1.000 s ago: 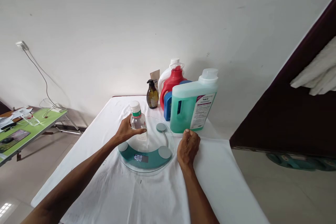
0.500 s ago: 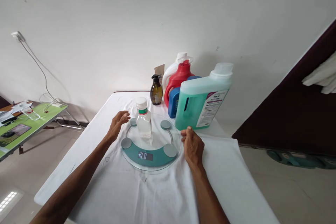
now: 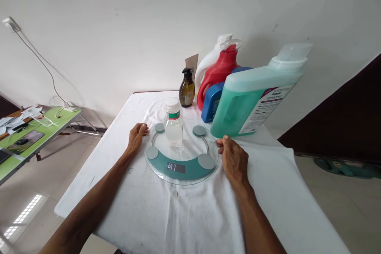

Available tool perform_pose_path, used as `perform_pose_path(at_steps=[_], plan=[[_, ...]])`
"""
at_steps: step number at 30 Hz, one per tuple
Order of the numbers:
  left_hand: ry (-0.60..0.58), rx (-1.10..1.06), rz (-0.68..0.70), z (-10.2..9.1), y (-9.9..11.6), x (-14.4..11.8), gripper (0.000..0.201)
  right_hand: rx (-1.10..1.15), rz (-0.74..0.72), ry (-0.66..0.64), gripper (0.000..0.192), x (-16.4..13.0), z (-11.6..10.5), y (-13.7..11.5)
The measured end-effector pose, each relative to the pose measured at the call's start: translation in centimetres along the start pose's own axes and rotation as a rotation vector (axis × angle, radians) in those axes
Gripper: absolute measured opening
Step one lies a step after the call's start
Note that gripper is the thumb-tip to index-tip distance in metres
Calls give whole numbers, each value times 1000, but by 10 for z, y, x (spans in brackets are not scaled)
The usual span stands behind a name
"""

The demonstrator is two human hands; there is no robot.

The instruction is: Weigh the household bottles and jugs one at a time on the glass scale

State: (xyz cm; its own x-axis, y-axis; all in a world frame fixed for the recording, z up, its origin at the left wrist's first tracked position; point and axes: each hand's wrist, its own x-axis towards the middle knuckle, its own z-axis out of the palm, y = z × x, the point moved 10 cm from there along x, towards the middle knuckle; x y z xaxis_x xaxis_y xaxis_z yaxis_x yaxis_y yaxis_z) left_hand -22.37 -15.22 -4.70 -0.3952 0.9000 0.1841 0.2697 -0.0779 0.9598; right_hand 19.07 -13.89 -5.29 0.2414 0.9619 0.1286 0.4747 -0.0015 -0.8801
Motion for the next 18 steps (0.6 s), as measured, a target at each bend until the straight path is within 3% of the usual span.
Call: perform_pose_path(at_steps=[18], plan=[[-11,51,4,-1,5,-2,52,27,-7,16,83,-4,0,-5]])
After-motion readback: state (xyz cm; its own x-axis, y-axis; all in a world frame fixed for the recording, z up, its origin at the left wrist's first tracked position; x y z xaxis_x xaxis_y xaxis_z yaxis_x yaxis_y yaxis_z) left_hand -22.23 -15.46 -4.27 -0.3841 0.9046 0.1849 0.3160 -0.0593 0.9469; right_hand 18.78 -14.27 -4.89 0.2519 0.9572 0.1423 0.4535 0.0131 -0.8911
